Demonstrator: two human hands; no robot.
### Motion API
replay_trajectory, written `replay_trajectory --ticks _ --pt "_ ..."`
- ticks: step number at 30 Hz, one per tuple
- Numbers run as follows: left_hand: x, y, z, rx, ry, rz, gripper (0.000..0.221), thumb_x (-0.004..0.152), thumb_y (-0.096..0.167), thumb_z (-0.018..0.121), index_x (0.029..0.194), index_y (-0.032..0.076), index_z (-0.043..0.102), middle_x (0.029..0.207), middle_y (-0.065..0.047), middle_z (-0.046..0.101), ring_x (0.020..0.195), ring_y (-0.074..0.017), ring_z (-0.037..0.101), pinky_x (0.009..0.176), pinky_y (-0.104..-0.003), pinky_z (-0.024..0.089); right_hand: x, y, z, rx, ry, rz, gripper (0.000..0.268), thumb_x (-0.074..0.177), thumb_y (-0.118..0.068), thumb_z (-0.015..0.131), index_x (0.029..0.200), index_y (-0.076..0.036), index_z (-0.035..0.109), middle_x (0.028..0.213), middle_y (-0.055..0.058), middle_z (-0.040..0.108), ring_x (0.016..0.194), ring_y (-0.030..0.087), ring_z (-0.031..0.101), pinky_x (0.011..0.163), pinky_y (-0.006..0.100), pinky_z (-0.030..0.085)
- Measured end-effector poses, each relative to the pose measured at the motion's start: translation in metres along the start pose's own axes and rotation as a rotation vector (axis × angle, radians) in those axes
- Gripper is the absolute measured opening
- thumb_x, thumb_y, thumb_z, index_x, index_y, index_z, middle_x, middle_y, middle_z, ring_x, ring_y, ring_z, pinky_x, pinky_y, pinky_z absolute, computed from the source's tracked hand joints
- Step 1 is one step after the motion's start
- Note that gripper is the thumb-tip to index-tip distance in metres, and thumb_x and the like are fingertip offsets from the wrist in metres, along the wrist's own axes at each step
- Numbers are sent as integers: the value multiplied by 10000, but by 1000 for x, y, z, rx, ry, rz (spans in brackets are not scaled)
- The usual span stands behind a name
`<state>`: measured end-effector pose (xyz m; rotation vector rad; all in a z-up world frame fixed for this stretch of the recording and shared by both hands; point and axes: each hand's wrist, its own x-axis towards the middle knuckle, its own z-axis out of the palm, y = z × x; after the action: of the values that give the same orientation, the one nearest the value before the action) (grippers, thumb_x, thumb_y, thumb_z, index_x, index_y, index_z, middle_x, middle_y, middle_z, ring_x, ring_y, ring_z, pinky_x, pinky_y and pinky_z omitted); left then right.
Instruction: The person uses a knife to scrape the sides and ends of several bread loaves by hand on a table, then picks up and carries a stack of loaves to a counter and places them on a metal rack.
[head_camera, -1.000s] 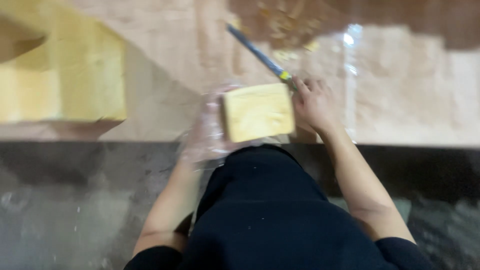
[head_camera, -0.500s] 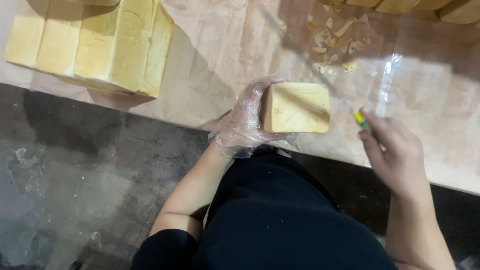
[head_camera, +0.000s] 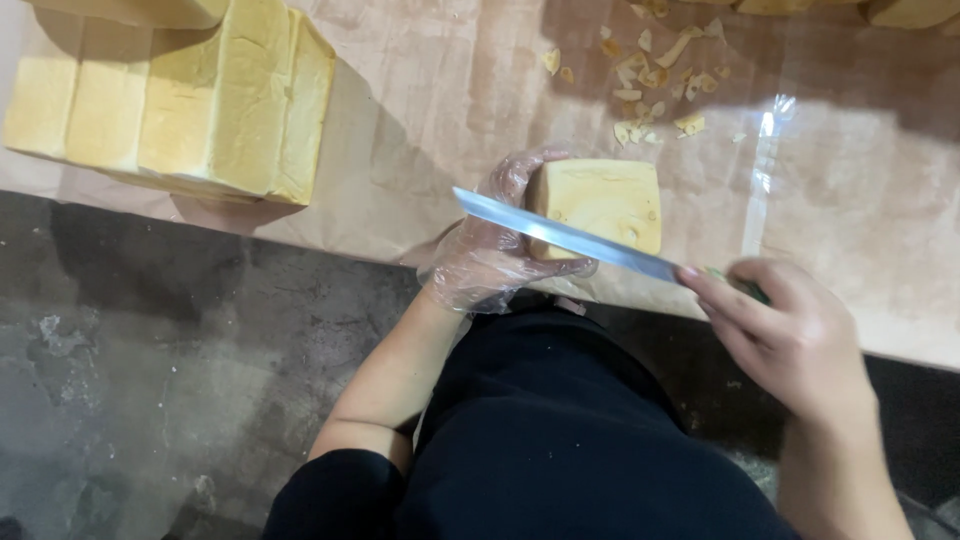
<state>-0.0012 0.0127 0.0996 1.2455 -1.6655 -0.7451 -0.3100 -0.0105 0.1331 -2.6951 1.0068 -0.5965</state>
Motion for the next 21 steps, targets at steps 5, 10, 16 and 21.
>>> replay_trajectory --ticks 5,10,16,21 --pt "0 0 1 -46 14 -7 978 686 317 1017 1468 92 474 1438 -111 573 1385 -284 547 1189 -426 471 -7 8 12 0 65 -47 360 892 -80 800 1239 -170 765 941 115 661 799 223 620 643 340 504" --pt "-2 -8 5 -317 25 -171 968 681 242 1006 1466 79 464 1385 -97 585 1346 -211 573 1174 -381 504 -23 20 11 -44 117 54 304 889 -43 811 1181 -128 798 919 146 664 758 228 592 555 331 454" --pt "-3 -11 4 -366 -8 -133 969 696 230 1010 1477 87 454 1405 -90 560 1363 -214 564 1184 -379 505 -26 38 36 129 111 -16 289 902 -19 807 1180 -79 762 944 132 686 786 210 622 557 265 481" --pt "-2 -15 -3 -75 12 -74 1007 647 287 1033 1463 92 476 1380 -117 587 1322 -267 586 1150 -406 483 -58 50 8 48 142 218 350 975 -8 769 1308 -114 746 1057 152 678 835 183 661 652 273 532"
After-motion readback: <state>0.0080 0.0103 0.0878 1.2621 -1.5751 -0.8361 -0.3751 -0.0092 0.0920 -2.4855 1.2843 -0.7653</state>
